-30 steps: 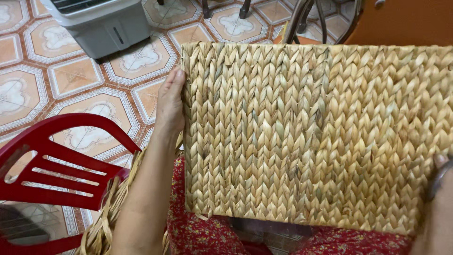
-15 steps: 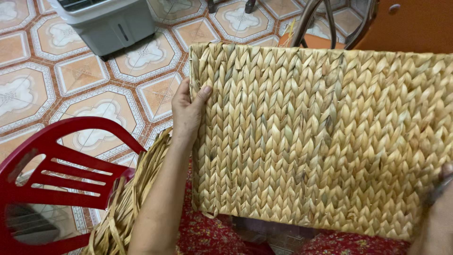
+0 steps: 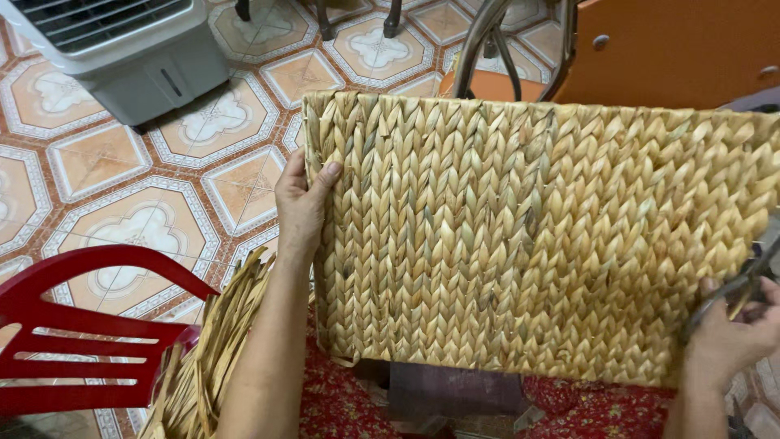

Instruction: The person uses shears to trim the protruding edges of a large woven mat. They systematically cut the loose strands along the perimeter to create a clean, even border, occasionally rotating the mat to access different sides.

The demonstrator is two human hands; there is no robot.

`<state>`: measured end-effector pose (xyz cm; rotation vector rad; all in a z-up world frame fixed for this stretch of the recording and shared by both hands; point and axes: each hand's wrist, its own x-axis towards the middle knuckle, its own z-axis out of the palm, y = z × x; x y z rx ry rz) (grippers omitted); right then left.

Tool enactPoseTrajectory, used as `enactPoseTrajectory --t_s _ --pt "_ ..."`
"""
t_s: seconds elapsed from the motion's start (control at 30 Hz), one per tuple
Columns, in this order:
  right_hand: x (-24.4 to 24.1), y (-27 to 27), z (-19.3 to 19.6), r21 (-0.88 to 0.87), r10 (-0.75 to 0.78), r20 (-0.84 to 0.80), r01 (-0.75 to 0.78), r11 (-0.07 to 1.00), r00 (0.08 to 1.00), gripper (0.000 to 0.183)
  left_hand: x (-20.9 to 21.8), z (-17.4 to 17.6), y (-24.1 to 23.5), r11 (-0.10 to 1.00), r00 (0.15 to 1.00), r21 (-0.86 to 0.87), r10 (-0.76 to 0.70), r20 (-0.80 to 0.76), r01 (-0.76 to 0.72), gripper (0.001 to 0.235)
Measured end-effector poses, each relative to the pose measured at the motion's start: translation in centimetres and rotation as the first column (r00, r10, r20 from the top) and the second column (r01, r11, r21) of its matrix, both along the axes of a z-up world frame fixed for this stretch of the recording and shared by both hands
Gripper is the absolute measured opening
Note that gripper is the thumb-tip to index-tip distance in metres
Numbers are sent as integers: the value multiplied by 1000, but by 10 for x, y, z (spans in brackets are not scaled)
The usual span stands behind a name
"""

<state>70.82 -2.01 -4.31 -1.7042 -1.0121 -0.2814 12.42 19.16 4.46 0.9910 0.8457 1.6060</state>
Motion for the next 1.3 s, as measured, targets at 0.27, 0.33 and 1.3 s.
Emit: enactPoseTrajectory --t_s 0.27,0.33,1.3 --pt "-7 0 -37 -23 53 -9 -53 998 999 43 -5 -16 0 993 996 -114 4 -91 -15 28" --pt "-12 2 -35 10 80 -114 -79 997 990 42 -2 -20 3 995 991 -94 14 -135 -27 30" --pt "-35 -14 14 -231 -132 -294 64 971 947 46 34 13 8 885 551 418 456 -699 -202 35"
